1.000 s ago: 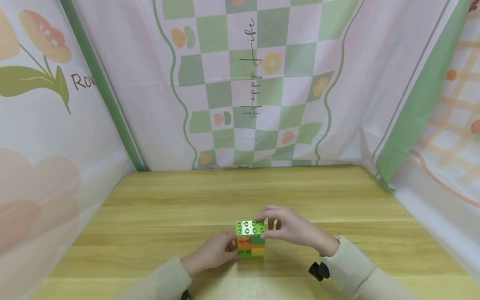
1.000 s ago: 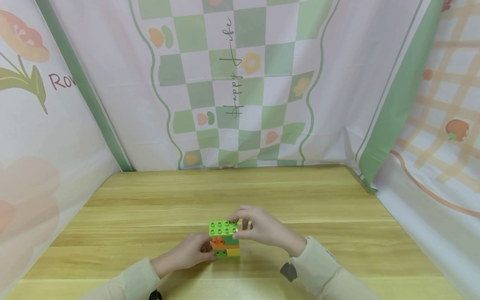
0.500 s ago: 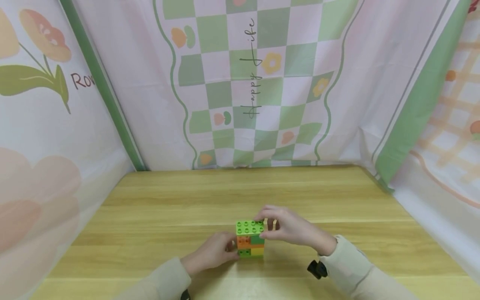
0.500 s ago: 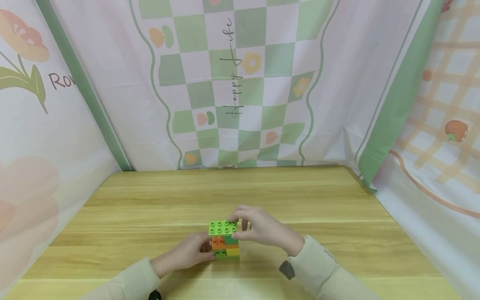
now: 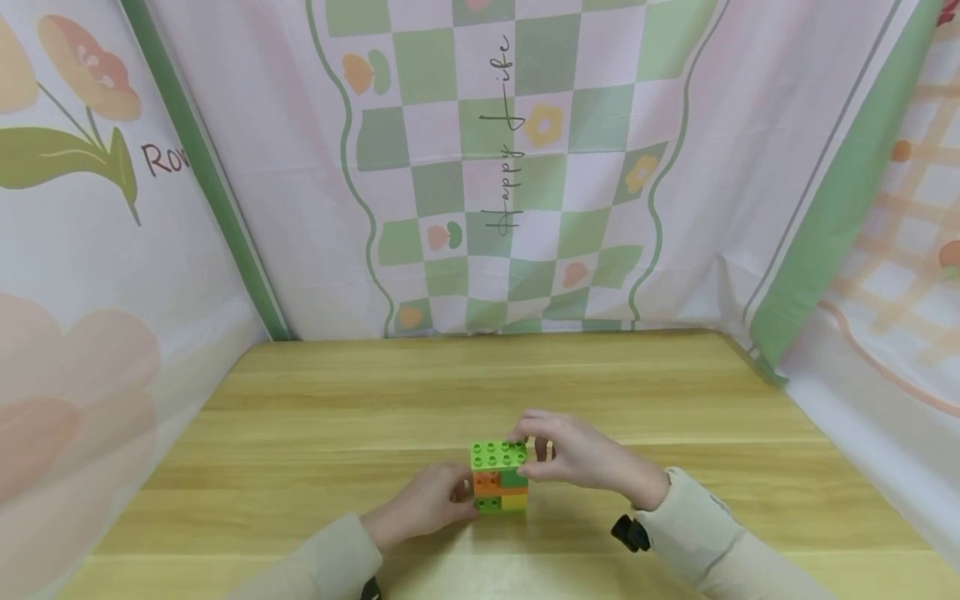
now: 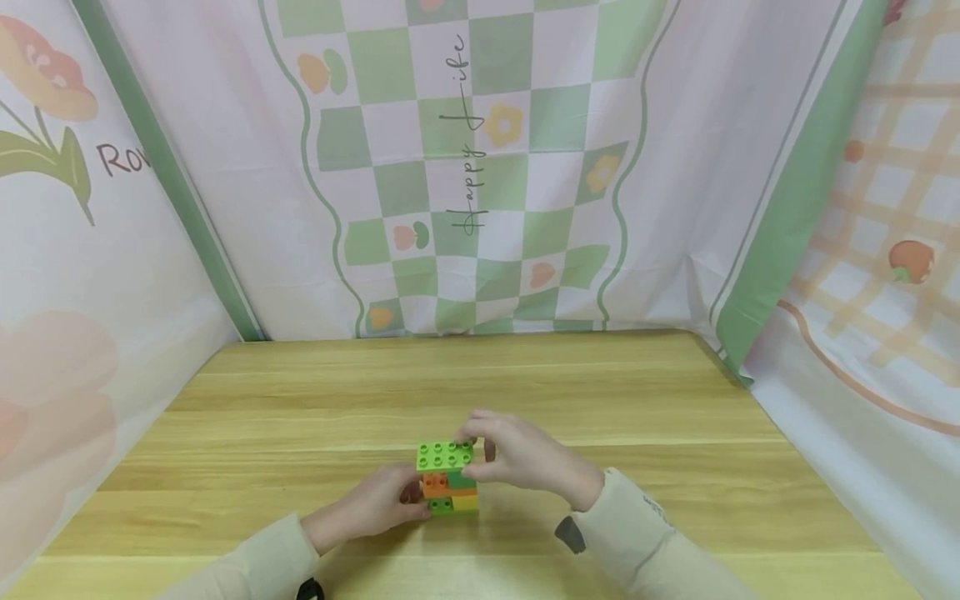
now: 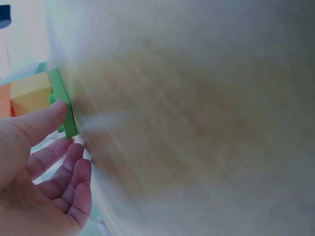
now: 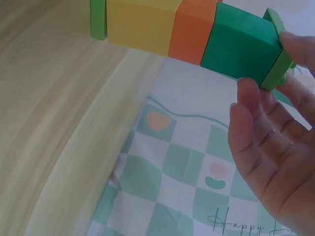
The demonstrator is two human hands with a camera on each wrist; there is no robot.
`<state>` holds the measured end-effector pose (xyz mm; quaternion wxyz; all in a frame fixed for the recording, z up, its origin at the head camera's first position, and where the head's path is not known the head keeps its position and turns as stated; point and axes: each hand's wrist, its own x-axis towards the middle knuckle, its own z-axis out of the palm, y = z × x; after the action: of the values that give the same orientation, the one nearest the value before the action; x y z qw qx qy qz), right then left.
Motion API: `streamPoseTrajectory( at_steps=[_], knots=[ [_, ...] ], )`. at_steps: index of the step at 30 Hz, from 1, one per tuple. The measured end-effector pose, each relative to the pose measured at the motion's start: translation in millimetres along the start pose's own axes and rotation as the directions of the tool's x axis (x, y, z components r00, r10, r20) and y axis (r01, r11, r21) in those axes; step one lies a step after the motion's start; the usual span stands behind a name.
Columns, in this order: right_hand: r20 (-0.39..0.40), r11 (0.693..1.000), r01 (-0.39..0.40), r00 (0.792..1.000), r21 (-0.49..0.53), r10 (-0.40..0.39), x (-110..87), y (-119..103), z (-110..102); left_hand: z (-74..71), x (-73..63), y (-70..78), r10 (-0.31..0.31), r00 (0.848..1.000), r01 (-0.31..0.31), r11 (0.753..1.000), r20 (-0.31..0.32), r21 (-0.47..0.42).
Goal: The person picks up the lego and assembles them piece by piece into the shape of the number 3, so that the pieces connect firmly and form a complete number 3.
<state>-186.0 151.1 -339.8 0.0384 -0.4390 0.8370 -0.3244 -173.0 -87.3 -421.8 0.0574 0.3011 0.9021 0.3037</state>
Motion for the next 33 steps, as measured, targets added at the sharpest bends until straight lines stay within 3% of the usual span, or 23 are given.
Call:
streamPoseTrajectory(
  at_steps=[7,20,33],
  knots=[
    [0.003,0.996,-0.016,1.0,-0.089,0.016,2.3,-4.3,-1.5,-0.6,0.4,0.5,0.019,1.0,-0.019,1.0,-0.004,0.0],
    [0.013,0.991,-0.02,1.0,-0.13,0.022,3.1,-4.9,-3.3,-3.1,-1.5,3.3,-0.027,1.0,0.027,1.0,0.006,-0.006],
    [-0.01,0.999,-0.051,0.999,-0.01,0.051,-3.4,-0.5,0.6,-0.4,-0.9,2.4,-0.003,1.0,0.003,1.0,0.001,0.0]
  ],
)
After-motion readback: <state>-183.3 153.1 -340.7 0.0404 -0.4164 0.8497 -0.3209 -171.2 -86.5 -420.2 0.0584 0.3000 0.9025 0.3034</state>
